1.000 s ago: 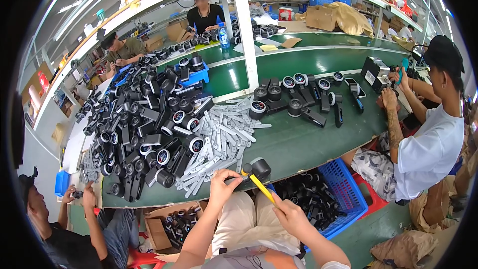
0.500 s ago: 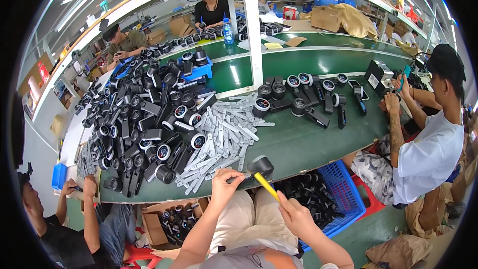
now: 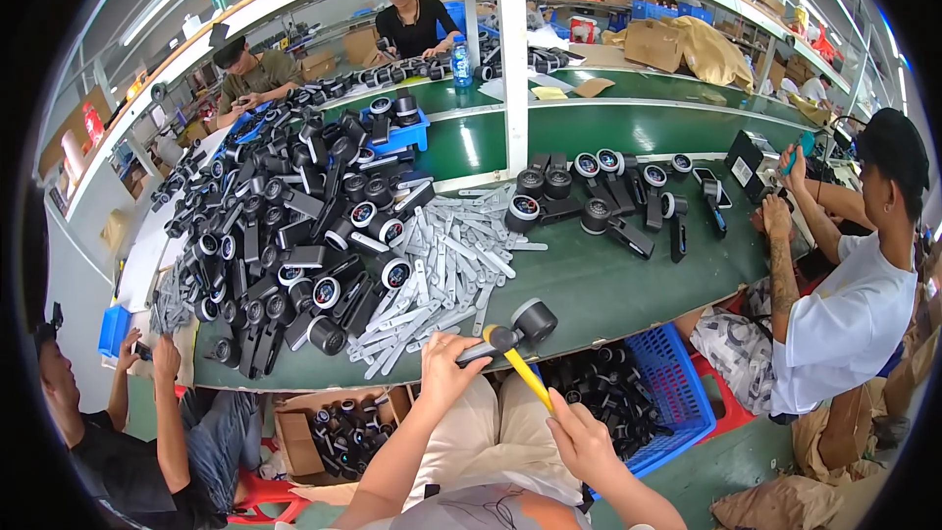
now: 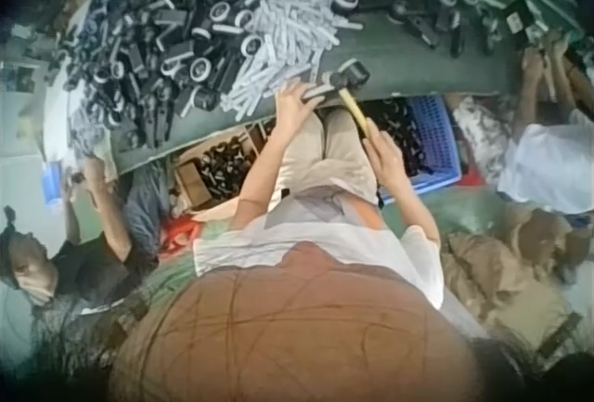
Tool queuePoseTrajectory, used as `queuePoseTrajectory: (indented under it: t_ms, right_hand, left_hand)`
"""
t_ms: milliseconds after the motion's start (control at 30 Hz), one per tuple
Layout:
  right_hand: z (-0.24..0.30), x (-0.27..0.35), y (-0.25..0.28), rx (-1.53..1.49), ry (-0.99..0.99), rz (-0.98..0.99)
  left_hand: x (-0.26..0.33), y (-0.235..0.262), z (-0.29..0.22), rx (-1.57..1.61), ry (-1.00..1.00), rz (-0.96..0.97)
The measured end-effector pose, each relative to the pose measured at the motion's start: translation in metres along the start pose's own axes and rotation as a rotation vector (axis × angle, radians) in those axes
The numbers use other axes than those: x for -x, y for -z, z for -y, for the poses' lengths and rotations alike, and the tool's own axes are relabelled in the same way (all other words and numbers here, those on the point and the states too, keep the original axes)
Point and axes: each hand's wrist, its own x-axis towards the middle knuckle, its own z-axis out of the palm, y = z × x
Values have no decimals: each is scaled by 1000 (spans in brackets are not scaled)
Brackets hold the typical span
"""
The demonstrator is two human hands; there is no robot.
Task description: The person assembles plastic components by securing housing parts together with pins using a rubber mallet.
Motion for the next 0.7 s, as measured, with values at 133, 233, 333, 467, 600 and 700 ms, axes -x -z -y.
queuePoseTrajectory:
  t_ms: [133, 233, 333, 467, 600, 700]
  right_hand:
    - [-5, 0, -7, 59, -22, -16]
    - [-5, -2, -4, 91, -58, 108]
    - [0, 0, -8, 7, -13, -10]
    - [-7, -7, -12, 75, -60, 124]
    - [5, -7, -17, -38, 62, 32]
    - [8, -11, -21, 23, -29, 181]
  left_hand:
    - [-1, -1, 0, 31, -15, -1]
    - [4, -1, 4, 65, 32, 23]
    - [6, -7, 3, 145, 53, -70]
    - [18, -15, 18, 376, 291, -6]
    - [11, -7, 10, 356, 301, 23]
    - [14, -7, 8, 366, 330, 30]
